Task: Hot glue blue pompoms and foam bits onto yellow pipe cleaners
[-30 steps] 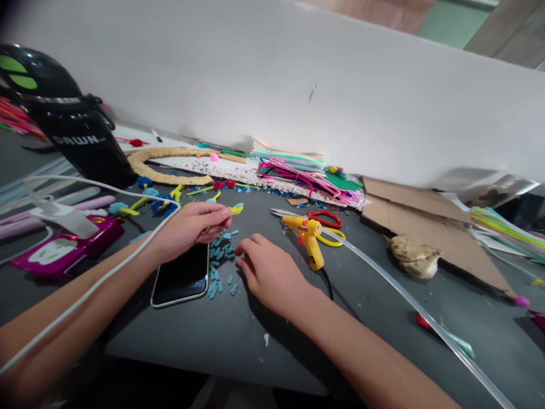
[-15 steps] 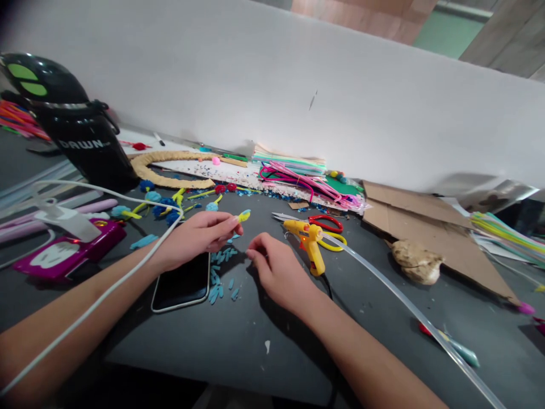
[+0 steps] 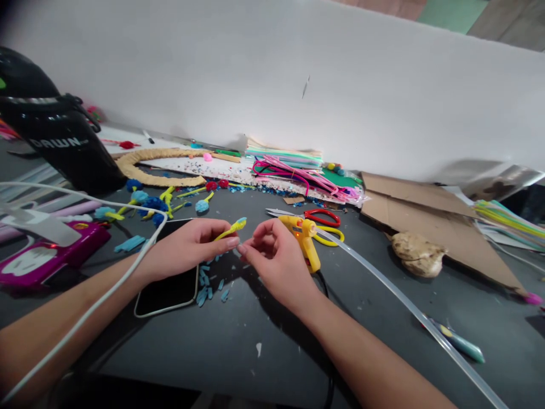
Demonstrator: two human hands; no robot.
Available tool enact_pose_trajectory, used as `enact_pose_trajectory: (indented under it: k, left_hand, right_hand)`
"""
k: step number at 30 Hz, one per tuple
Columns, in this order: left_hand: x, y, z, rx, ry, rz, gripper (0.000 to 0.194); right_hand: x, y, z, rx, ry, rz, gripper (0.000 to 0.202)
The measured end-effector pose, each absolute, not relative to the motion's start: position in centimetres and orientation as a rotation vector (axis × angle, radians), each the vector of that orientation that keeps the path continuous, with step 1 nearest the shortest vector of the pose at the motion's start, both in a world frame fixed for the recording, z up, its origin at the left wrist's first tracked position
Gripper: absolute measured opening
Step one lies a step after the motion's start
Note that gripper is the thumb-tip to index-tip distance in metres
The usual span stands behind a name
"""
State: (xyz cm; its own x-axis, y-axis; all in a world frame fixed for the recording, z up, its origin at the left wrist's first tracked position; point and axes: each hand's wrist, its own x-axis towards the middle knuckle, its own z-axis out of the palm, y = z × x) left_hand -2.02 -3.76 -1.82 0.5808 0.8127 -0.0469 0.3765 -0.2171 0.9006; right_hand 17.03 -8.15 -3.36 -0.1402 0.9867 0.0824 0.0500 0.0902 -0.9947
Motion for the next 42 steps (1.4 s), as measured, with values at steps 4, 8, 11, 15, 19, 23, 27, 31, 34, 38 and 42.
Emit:
enact_pose_trajectory:
  k: [4, 8, 11, 15, 19, 23, 27, 31, 34, 38, 42]
  left_hand:
    - [-2.00, -3.89, -1.64, 1.822, 0.959, 0.556, 0.035]
    - [-2.00, -4.05, -1.53, 1.791, 0.969, 0.550, 0.033]
    - [-2.05, -4.10, -1.56, 1.750, 0.959, 0.546, 0.032]
    - [-2.07, -4.14, -1.55, 1.720, 0.968, 0.549, 0.033]
    - [-2.03, -4.15, -1.57, 1.740, 0.955, 0.556, 0.032]
    - [-2.12, -4.18, -1.72, 1.743, 0.921, 0.557, 0.032]
    - [-2.26, -4.23, -1.82, 1.751, 0.894, 0.577, 0.032]
    - [-2.27, -4.23, -1.91, 1.733, 0.805, 0.629, 0.031]
    - [-2.22, -4.20, -2.03, 1.683, 0.719, 0.650, 0.029]
    - [-2.17, -4.19, -2.26, 1.635, 0.708, 0.660, 0.029]
    - [-2.15, -4.31, -2.39, 1.578, 0.784, 0.623, 0.032]
  right_hand:
    - [17.03, -8.07, -3.32, -1.099, -1.393, 1.223, 0.029]
    - [17.07, -8.05, -3.37, -1.103, -1.407, 1.205, 0.028]
    - [17.14, -8.01, -3.38, -1.105, -1.449, 1.161, 0.028]
    - [17.27, -7.92, -3.42, -1.117, -1.548, 1.094, 0.017]
    - [17.39, -7.86, -3.47, -1.147, -1.569, 1.069, 0.015]
    - [17.38, -7.87, -3.44, -1.142, -1.577, 1.098, 0.015]
    - [17.31, -7.88, -3.36, -1.081, -1.569, 1.175, 0.013]
    - [17.36, -7.85, -3.29, -0.986, -1.536, 1.301, 0.013]
    - [17.46, -7.85, -3.31, -0.939, -1.513, 1.375, 0.013]
    - [17.52, -7.84, -3.43, -0.919, -1.476, 1.434, 0.014]
    - [17.58, -7.62, -3.37, -1.005, -1.406, 1.370, 0.017]
